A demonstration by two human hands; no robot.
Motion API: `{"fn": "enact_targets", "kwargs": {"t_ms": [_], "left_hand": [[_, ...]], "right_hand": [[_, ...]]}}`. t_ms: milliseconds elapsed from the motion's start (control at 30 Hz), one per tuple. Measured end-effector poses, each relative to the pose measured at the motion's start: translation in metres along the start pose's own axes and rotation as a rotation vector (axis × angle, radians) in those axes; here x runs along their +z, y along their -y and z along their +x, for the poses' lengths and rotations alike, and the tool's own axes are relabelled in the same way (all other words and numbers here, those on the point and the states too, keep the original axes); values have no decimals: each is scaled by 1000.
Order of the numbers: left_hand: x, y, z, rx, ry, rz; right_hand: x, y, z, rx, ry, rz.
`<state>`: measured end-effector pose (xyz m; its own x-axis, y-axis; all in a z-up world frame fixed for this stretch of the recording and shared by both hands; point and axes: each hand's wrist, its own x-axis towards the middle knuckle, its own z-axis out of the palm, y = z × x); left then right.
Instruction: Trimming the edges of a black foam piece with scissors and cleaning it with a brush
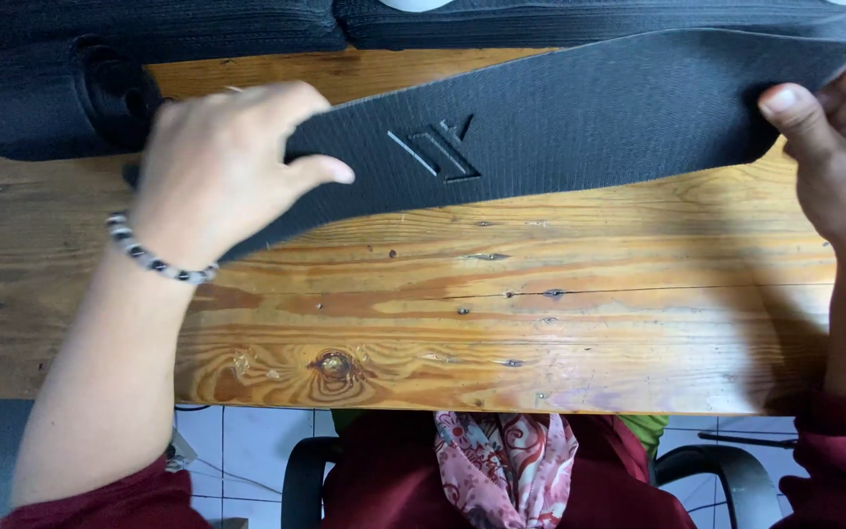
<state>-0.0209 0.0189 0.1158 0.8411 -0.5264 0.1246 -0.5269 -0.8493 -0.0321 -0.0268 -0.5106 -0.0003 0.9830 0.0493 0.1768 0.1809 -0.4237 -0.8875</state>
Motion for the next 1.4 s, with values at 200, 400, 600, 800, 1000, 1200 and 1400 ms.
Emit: {"fn": "enact_targets", "kwargs": {"t_ms": [200,400,600,800,1000,1200,1400], "left_hand": [[24,46,-24,-14,-260,-241],[39,74,-42,-56,-337,-400],[54,89,-47,-171,-453,-746],[55,81,-45,-283,-415,-793],[76,91,-45,-360,-429,-1194],[90,101,-46,-393,-447,-1243],[93,102,-47,-391,-456,-1198]], "right_hand": [[3,14,-12,146,43,141],[-22,-37,-9,18,21,126],[-21,-24,-14,104,88,105],[-24,-36,-26,200,100,191],[-33,-55,-26,243,107,207],[-34,-59,-24,249,109,169],[-37,-72,-27,239,69,124]]}}
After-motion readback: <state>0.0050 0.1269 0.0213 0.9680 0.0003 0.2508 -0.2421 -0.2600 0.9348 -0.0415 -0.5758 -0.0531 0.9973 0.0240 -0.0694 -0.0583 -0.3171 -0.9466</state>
